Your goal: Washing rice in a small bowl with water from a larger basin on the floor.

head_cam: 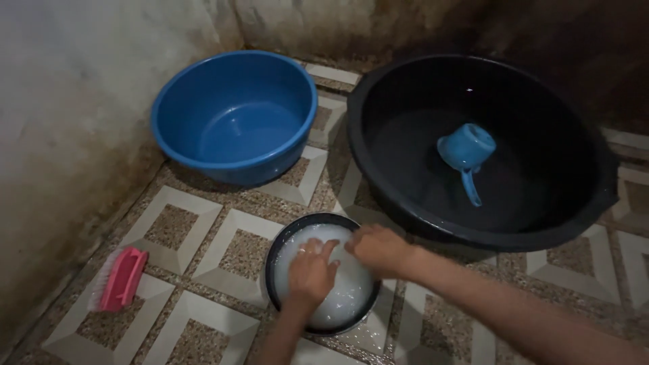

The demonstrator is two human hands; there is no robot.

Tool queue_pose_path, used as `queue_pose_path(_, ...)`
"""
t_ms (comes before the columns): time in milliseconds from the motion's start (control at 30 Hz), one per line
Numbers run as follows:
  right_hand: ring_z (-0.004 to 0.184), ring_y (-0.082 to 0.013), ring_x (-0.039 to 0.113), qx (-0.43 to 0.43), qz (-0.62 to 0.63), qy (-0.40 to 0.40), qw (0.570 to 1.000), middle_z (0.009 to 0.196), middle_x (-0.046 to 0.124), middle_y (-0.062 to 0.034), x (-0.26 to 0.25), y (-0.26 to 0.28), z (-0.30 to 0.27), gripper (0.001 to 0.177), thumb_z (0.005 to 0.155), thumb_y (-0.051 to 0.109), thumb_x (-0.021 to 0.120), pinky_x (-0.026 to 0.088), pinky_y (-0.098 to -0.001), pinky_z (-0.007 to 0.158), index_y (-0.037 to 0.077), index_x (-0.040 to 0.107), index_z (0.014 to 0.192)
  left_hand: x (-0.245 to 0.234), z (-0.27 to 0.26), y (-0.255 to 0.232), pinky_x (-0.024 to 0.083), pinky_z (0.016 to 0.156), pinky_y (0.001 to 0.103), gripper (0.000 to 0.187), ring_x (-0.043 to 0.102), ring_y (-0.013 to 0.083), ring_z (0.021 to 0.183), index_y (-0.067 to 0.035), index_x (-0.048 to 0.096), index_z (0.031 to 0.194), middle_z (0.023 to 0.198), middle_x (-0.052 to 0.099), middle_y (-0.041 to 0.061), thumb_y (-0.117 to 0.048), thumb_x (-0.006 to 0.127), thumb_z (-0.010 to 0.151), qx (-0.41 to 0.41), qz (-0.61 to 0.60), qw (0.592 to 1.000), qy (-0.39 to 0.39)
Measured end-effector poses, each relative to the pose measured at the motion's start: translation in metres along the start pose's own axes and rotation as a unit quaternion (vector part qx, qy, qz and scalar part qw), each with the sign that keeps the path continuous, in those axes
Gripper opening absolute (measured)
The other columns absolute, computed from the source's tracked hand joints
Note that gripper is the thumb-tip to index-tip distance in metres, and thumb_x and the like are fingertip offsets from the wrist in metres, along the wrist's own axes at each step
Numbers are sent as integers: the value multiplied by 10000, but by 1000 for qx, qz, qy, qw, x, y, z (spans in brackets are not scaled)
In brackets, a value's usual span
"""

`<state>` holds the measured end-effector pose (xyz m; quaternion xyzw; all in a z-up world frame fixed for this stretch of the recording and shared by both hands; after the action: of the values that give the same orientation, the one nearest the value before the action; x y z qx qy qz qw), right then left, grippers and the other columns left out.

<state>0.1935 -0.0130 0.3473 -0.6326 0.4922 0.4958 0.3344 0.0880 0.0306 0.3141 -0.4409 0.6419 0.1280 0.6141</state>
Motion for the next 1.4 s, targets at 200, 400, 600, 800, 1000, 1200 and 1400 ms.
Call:
queue_pose_path(200,1309,-432,487,-14,30,10,999,1465,440,-243,-26,-23,-30,612,771,51,648,436,-476,1070,20,524,1369,-33,-26,-17,98,1171,670,770,23,390,1534,-383,258,1630,1724,-27,134,-322,643,966,26,128,989,66)
queue_pose_path(400,1486,-482,193,54,114,-46,991,1612,177,-297,33,-34,-17,880,866,208,643,250,-513,1197,-13,189,1587,15,-22,36,314,1254,663,1074,196,403,1614,-331,296,1610,1752,141,159,222,426,698,190,-137,954,-190)
queue_pose_path(600,1567,-365,-39,171,141,-62,973,1669,-39,-224,58,-22,9,855,925,309,603,20,-518,1252,81,120,1593,51,-21,21,117,1114,762,938,32,453,1555,-303,221,1641,1692,-9,246,-162,625,806,-12,147,989,0)
queue_pose_path(800,1563,-381,-15,125,148,-130,972,1681,-32,-216,51,-23,3,841,918,257,630,30,-528,1243,87,153,1589,115,19,38,386,1022,581,512,490,378,1237,-215,579,1353,1380,529,173,-234,614,843,-73,-15,994,-74)
queue_pose_path(1000,1517,-416,180,182,409,-323,834,1639,188,-278,115,-65,-6,957,822,181,683,185,-479,1224,-16,128,1577,44,-7,29,591,822,441,406,746,300,849,-283,680,1331,963,774,103,-332,589,937,-116,-156,963,-184)
queue_pose_path(1200,1022,-282,716,325,644,-118,683,1134,743,-186,177,-64,-9,497,841,204,656,547,-395,930,-15,614,1285,-36,-56,43,559,828,471,528,735,356,974,-235,595,1333,1125,744,221,-172,686,816,-126,200,845,-480)
queue_pose_path(1400,547,-237,604,258,693,-143,658,678,673,-164,212,-65,3,275,839,105,589,496,-416,528,-147,699,833,29,-40,138,538,880,526,474,691,447,1025,-122,617,1352,1057,726,256,-120,657,879,-342,-172,887,-257)
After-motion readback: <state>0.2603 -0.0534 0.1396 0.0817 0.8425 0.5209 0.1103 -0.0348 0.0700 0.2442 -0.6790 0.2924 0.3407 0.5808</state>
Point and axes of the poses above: each hand's wrist, its own z-axis towards the middle knuckle, its own x-axis out of the palm, y = z × x, the point moved 8 cm from there along z, towards the middle knuckle
